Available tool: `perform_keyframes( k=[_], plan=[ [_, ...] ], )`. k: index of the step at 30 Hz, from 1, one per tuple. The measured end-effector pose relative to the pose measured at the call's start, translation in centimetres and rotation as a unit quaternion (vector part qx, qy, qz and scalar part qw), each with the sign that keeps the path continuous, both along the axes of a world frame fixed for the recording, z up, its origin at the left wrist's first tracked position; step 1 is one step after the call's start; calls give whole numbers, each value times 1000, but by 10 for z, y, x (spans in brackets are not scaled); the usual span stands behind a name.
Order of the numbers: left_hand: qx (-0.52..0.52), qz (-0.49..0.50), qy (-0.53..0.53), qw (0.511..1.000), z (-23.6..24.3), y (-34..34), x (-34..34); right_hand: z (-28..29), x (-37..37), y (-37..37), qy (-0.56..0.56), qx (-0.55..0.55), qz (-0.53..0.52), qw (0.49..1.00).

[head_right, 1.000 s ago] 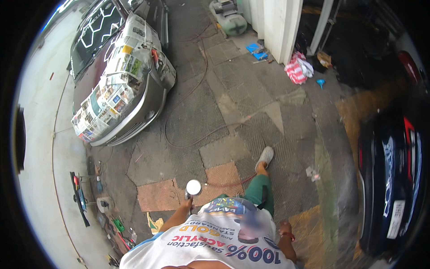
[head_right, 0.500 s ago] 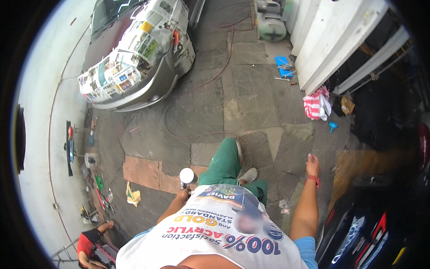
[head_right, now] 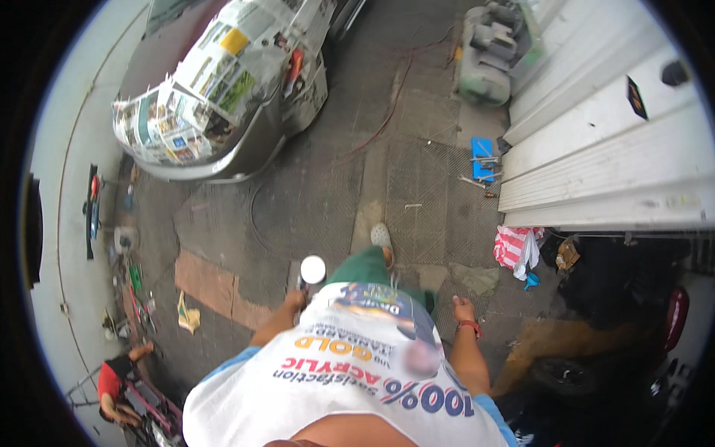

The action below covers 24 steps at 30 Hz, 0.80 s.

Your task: The person uses a spray gun to apply a coat of paint to a car bumper that is covered with newspaper. They move the spray gun back and forth across the surface of the bumper, adjusting their position to cover different areas. The person also briefly adjusts the newspaper covering the bumper.

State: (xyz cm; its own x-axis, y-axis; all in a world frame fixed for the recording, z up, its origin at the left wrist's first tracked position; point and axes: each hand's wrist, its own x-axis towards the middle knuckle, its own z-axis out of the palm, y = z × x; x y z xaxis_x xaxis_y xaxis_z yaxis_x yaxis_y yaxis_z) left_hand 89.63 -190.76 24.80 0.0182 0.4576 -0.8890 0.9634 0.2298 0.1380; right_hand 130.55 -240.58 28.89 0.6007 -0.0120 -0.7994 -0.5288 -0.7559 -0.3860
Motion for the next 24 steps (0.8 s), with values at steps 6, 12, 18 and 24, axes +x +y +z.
perform_keyframes(
  k=[6, 12, 18, 24],
  plan=[
    [170, 114, -96, 974, 50, 102, 146, -3, 100, 69, 50, 38, -4, 998],
    [140, 220, -149, 954, 105, 153, 278, 4, 295, 164, -16, -15, 196, 980],
    [137, 371, -61, 917, 71, 77, 302, 2, 502, 318, 22, 22, 255, 966],
    [20, 625, -1, 780, 93, -64, 373, -53, 738, 466, -201, 65, 467, 859]
  ],
)
